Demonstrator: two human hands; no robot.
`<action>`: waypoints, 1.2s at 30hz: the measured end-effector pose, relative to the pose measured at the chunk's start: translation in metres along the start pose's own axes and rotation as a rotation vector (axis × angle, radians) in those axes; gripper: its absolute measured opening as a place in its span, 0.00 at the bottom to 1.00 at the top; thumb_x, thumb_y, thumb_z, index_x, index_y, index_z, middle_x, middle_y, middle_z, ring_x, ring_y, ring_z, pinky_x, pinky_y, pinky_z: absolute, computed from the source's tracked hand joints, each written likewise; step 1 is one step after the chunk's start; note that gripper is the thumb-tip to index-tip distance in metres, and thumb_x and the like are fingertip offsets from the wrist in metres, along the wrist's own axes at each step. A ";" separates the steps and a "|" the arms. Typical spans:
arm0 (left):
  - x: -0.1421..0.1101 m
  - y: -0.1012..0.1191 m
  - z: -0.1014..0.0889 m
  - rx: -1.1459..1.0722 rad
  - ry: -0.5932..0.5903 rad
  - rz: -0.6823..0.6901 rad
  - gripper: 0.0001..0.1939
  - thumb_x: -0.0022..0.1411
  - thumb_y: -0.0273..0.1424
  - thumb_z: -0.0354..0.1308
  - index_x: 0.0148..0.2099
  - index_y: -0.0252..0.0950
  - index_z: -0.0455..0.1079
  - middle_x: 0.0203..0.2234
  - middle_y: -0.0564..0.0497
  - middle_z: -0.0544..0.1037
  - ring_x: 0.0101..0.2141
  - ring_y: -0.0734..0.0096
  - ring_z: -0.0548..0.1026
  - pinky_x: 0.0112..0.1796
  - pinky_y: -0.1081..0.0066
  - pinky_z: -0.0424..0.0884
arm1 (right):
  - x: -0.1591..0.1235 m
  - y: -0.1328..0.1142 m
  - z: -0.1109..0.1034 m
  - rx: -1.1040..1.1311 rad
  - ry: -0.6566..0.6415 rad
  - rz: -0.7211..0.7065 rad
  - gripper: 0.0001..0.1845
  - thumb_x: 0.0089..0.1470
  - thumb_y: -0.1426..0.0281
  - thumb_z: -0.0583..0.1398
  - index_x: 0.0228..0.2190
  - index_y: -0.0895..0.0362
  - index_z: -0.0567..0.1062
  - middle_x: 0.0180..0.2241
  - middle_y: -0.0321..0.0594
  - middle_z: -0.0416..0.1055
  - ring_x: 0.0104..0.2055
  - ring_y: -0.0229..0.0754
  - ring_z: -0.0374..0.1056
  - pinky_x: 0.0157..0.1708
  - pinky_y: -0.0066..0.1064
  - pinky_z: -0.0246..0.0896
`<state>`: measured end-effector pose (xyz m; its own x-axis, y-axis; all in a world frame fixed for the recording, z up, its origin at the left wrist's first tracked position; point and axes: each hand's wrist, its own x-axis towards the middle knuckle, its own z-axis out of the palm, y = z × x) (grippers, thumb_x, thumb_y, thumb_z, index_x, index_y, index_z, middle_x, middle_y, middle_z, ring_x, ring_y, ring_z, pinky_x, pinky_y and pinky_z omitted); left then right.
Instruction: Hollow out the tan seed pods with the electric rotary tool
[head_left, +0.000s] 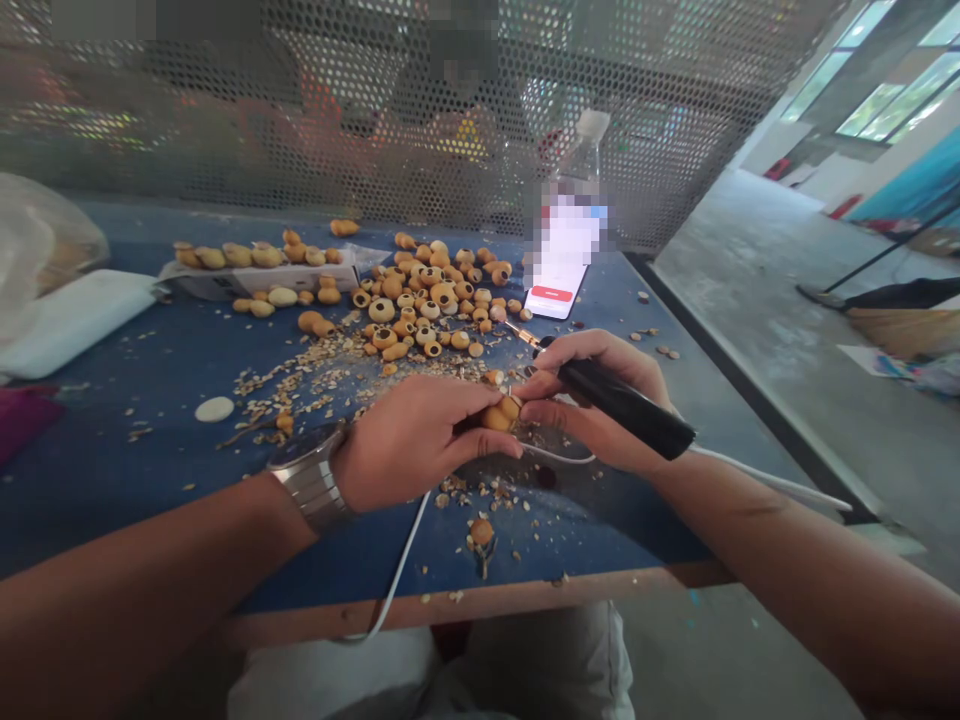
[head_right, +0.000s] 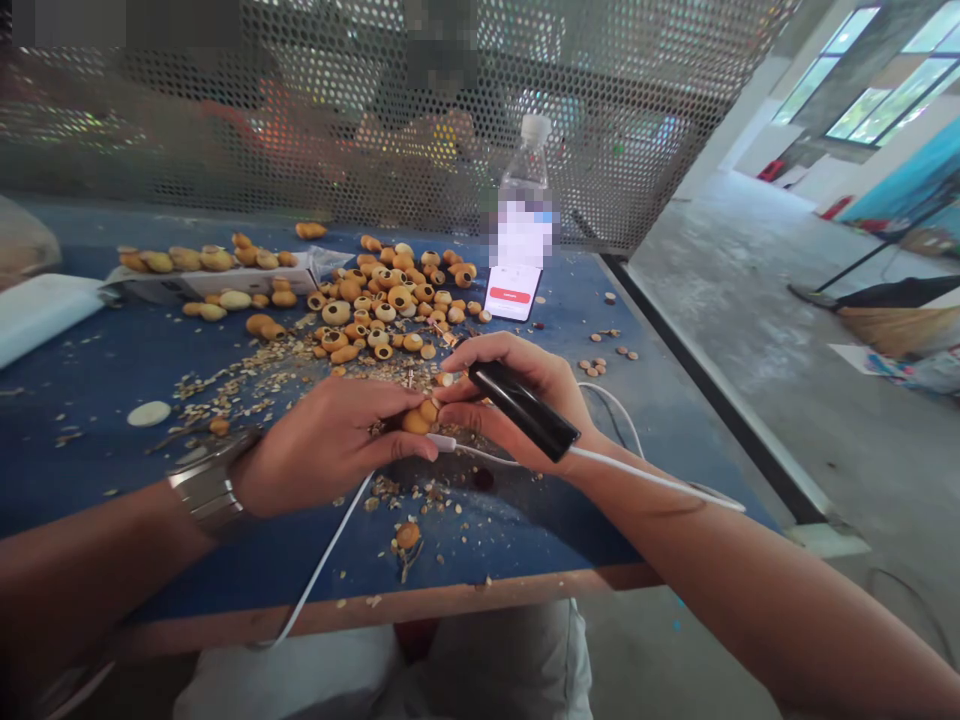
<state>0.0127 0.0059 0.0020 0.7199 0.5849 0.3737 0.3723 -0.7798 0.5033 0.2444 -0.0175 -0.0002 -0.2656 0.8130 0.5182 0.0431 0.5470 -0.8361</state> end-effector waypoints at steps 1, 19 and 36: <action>0.000 0.000 0.000 -0.006 -0.001 -0.003 0.23 0.72 0.50 0.58 0.32 0.37 0.71 0.24 0.56 0.75 0.26 0.71 0.70 0.29 0.69 0.56 | 0.000 -0.001 0.001 -0.021 0.011 -0.008 0.25 0.47 0.78 0.76 0.44 0.49 0.77 0.34 0.32 0.84 0.37 0.41 0.84 0.41 0.28 0.80; 0.004 -0.003 0.004 -0.498 -0.108 -0.195 0.18 0.69 0.45 0.60 0.37 0.35 0.78 0.29 0.54 0.79 0.31 0.71 0.72 0.34 0.72 0.66 | -0.002 0.000 0.005 -0.369 -0.152 -0.390 0.26 0.54 0.74 0.73 0.52 0.52 0.72 0.42 0.41 0.82 0.46 0.45 0.79 0.50 0.42 0.73; 0.004 -0.002 -0.006 -0.532 0.025 -0.226 0.20 0.68 0.48 0.60 0.40 0.34 0.76 0.32 0.48 0.80 0.31 0.70 0.75 0.32 0.71 0.71 | -0.004 -0.003 0.006 -0.409 -0.121 -0.428 0.31 0.50 0.75 0.74 0.53 0.48 0.73 0.53 0.43 0.79 0.54 0.50 0.76 0.53 0.45 0.72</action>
<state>0.0112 0.0112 0.0074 0.6404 0.7341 0.2260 0.1648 -0.4187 0.8930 0.2392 -0.0234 -0.0003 -0.4476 0.4884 0.7491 0.2686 0.8724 -0.4083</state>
